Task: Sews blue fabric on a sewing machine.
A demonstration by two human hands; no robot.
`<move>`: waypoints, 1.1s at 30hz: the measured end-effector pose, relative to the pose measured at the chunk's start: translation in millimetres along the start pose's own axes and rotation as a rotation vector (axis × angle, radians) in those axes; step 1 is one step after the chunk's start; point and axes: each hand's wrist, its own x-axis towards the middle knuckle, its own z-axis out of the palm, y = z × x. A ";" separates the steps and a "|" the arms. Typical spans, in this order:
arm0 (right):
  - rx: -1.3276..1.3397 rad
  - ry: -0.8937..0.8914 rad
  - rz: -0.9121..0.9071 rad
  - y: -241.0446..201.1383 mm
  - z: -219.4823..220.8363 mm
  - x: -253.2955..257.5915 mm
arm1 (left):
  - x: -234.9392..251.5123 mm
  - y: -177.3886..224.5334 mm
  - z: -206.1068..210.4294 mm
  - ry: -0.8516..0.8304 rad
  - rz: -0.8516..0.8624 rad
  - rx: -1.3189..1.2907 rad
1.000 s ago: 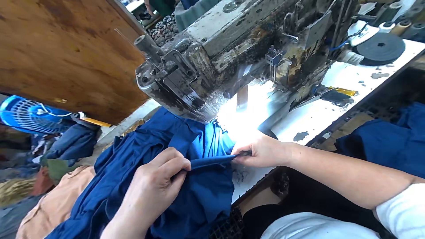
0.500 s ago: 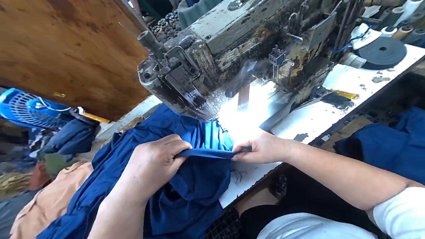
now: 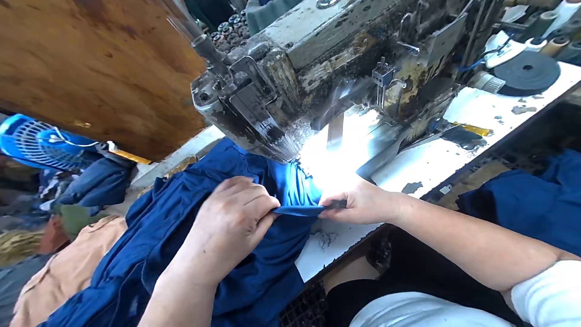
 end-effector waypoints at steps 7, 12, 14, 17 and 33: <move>0.001 0.009 0.016 0.0 0.4 -0.4 | 14.8 18.1 5.0 -0.053 0.032 0.113; 0.026 0.035 0.011 0.3 1.8 1.3 | 12.9 -21.2 4.3 -0.002 0.025 0.193; 0.029 0.033 0.016 0.2 1.3 1.0 | 15.4 -13.2 1.0 -0.034 0.023 0.108; 0.035 0.041 0.016 -0.2 1.5 -0.3 | 29.9 22.6 -20.3 -0.162 -0.090 -0.003; 0.059 0.070 -0.017 4.2 4.6 -7.6 | 17.4 29.3 -6.7 -0.119 0.066 -0.045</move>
